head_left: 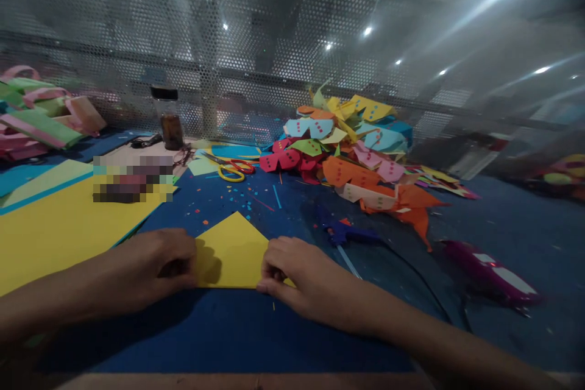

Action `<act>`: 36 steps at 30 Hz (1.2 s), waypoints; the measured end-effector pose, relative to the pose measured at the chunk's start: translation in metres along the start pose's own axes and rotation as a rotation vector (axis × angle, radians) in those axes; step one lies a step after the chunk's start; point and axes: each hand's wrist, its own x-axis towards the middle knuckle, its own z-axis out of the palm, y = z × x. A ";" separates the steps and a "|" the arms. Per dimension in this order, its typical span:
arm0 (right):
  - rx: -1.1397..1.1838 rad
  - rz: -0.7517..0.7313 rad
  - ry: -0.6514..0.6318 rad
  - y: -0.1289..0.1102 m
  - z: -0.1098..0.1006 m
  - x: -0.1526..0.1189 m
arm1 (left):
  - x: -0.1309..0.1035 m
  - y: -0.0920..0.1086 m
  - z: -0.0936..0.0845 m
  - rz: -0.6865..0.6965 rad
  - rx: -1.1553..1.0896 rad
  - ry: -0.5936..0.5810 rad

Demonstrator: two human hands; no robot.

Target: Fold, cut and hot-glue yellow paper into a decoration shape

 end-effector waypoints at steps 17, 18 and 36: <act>-0.009 0.009 0.012 0.002 0.001 0.000 | 0.005 0.014 0.014 -0.012 -0.076 0.026; -0.010 0.008 0.010 0.002 0.001 0.001 | 0.005 0.013 0.015 0.000 -0.072 0.038; -0.034 -0.008 -0.002 0.000 0.002 0.003 | 0.007 0.022 0.020 0.143 -0.023 0.180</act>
